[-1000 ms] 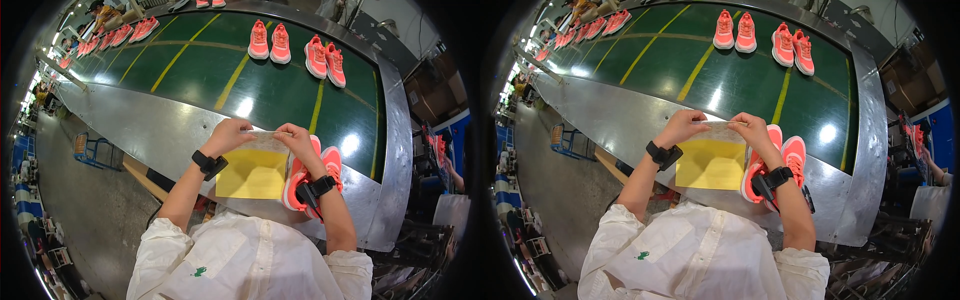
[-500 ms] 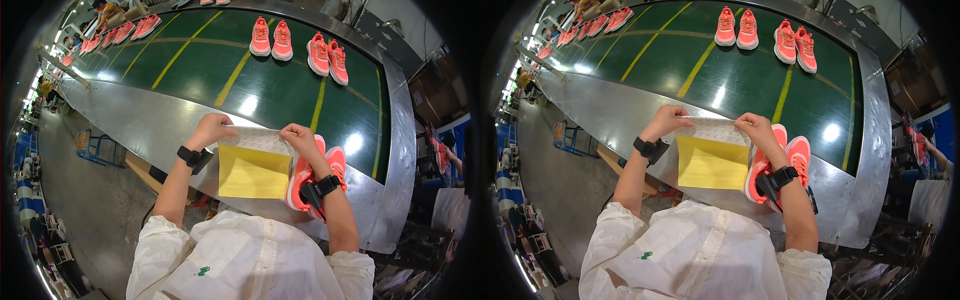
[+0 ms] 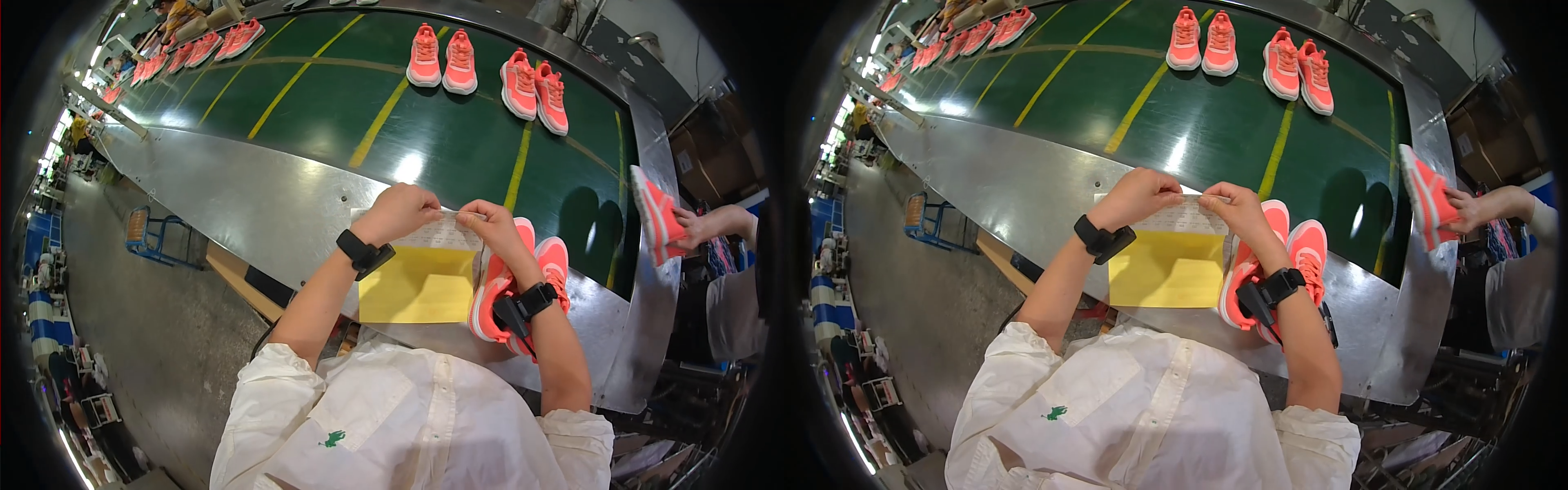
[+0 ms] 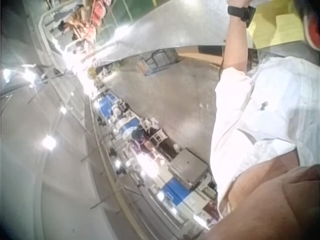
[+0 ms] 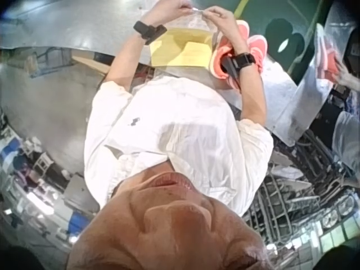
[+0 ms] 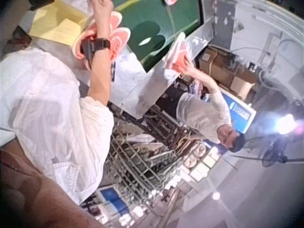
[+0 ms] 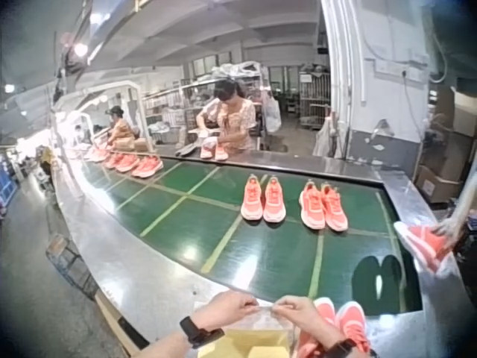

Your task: Organizing pairs of shoes on a conveyor belt and marking tags in a manufacturing facility.

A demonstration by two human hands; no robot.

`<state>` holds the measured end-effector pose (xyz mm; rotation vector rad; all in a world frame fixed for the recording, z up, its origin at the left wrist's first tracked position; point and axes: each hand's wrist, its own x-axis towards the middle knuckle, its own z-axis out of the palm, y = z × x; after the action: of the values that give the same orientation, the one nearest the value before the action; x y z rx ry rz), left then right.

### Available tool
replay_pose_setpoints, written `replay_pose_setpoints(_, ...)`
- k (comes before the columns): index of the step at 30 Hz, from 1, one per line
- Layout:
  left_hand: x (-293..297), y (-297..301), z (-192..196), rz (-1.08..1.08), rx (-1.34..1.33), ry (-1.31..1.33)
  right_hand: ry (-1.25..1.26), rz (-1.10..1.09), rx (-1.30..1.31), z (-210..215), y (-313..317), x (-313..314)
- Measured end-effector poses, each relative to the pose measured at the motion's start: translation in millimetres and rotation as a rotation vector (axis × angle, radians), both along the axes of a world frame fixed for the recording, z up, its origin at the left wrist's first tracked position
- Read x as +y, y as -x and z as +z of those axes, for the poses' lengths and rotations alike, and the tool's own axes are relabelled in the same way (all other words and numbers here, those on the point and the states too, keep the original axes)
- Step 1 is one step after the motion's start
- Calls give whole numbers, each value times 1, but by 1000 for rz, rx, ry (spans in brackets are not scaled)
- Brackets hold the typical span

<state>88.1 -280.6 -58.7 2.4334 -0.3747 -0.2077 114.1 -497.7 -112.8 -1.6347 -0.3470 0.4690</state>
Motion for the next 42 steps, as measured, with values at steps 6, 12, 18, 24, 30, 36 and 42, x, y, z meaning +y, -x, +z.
replay_pose_setpoints(6,4,-3,-2,97,167,46,-67,-58,6,0,-2,-7)
replay_pose_setpoints(12,-7,-1,-17,66,26,258,44,-21,64,-2,-3,-8)
replay_pose_setpoints(18,-27,-3,-9,88,70,144,-21,-204,-219,2,1,-12)
replay_pose_setpoints(24,-23,-3,-7,79,104,165,436,-110,-1010,24,2,-15)
replay_pose_setpoints(30,-17,-7,-9,121,223,292,491,-188,-1338,34,8,-7)
replay_pose_setpoints(36,-18,-8,-10,128,350,351,506,-132,-1384,28,7,-11)
replay_pose_setpoints(42,-27,-14,-26,173,264,377,419,-303,-1217,34,10,-20)
